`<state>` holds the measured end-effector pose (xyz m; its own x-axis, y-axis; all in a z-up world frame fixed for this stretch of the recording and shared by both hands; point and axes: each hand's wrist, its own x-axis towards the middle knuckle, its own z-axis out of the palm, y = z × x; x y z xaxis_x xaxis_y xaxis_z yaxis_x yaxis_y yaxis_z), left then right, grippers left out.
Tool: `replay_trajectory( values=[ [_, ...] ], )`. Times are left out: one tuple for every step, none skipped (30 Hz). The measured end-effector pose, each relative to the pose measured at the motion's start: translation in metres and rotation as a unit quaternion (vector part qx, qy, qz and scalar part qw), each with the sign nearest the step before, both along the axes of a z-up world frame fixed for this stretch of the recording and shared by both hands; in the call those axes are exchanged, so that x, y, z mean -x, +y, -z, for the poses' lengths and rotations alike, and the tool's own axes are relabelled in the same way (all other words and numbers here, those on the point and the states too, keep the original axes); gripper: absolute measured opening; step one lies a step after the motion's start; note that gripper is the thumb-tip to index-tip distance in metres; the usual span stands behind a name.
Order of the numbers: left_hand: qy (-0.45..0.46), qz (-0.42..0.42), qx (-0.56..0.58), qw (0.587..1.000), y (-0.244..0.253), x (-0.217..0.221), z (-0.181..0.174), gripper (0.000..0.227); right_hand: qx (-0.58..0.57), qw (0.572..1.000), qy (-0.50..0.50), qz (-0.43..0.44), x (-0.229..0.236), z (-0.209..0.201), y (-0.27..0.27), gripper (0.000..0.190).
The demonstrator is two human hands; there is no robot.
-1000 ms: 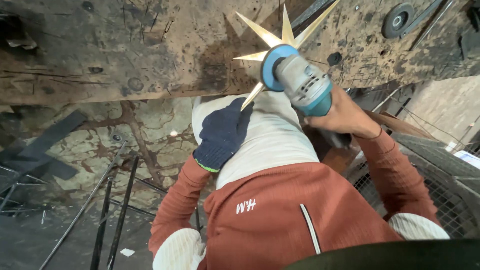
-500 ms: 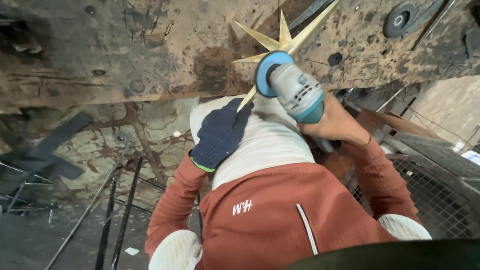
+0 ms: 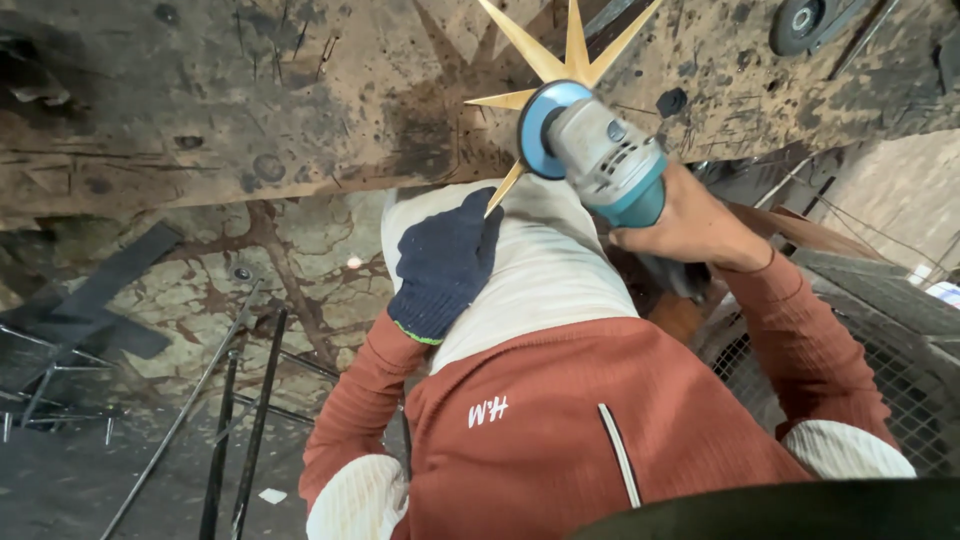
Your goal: The recorder uses an angle grinder to polish and smooth the edges of a star-shaped metal object on a workshop bench.
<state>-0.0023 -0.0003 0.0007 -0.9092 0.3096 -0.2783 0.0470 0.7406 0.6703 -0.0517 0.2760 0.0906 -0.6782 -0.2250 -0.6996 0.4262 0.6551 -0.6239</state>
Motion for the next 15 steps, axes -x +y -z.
replay_trajectory(
  values=[
    [-0.002, -0.002, 0.001, 1.0, -0.001, 0.0, -0.001, 0.03, 0.001, 1.0, -0.002, -0.002, -0.003, 0.001, -0.002, 0.075],
    [-0.004, 0.0, -0.008, 1.0, -0.002, 0.001, -0.001, 0.031, 0.001, 1.0, -0.013, -0.012, -0.006, 0.003, -0.003, 0.077],
    [-0.007, 0.001, -0.016, 1.0, -0.002, 0.003, -0.002, 0.032, 0.0, 0.999, -0.025, -0.022, -0.008, 0.004, -0.005, 0.079],
    [-0.006, 0.002, -0.016, 1.0, -0.003, 0.003, -0.002, 0.032, 0.0, 1.0, -0.024, -0.021, -0.007, 0.002, -0.008, 0.079],
    [-0.003, -0.001, -0.022, 1.0, -0.003, 0.003, -0.001, 0.032, 0.001, 0.999, -0.041, -0.017, -0.005, 0.001, -0.011, 0.077],
    [0.0, -0.004, -0.029, 1.0, -0.004, 0.003, -0.001, 0.032, 0.002, 0.998, -0.058, -0.013, -0.004, 0.0, -0.013, 0.075],
    [0.0, -0.002, -0.029, 1.0, -0.005, 0.002, 0.0, 0.032, 0.001, 0.998, -0.057, -0.011, -0.004, 0.001, -0.009, 0.075],
    [-0.016, -0.011, -0.048, 0.999, -0.006, 0.003, 0.001, 0.03, 0.001, 0.999, -0.039, -0.005, -0.004, 0.003, -0.005, 0.075],
    [-0.032, -0.021, -0.067, 0.997, -0.007, 0.003, 0.002, 0.027, 0.0, 1.0, -0.021, 0.001, -0.003, 0.005, -0.002, 0.074],
    [-0.032, -0.02, -0.068, 0.997, -0.008, 0.004, 0.001, 0.027, -0.001, 1.0, -0.022, 0.002, -0.002, 0.009, 0.006, 0.074],
    [-0.028, -0.031, -0.08, 0.996, -0.009, 0.004, 0.0, 0.025, -0.003, 0.999, -0.029, 0.027, -0.002, 0.014, 0.014, 0.071],
    [-0.024, -0.043, -0.091, 0.995, -0.01, 0.004, -0.001, 0.022, -0.004, 0.998, -0.036, 0.051, -0.002, 0.019, 0.022, 0.068],
    [-0.025, -0.043, -0.091, 0.995, -0.012, 0.007, -0.003, 0.022, -0.005, 0.998, -0.037, 0.051, -0.003, 0.025, 0.033, 0.068],
    [-0.053, -0.055, -0.116, 0.99, -0.014, 0.011, -0.006, 0.022, -0.017, 0.997, -0.003, 0.074, -0.004, 0.032, 0.044, 0.067],
    [-0.081, -0.067, -0.141, 0.984, -0.015, 0.014, -0.009, 0.022, -0.03, 0.994, 0.031, 0.097, -0.005, 0.038, 0.055, 0.066]
  ],
)
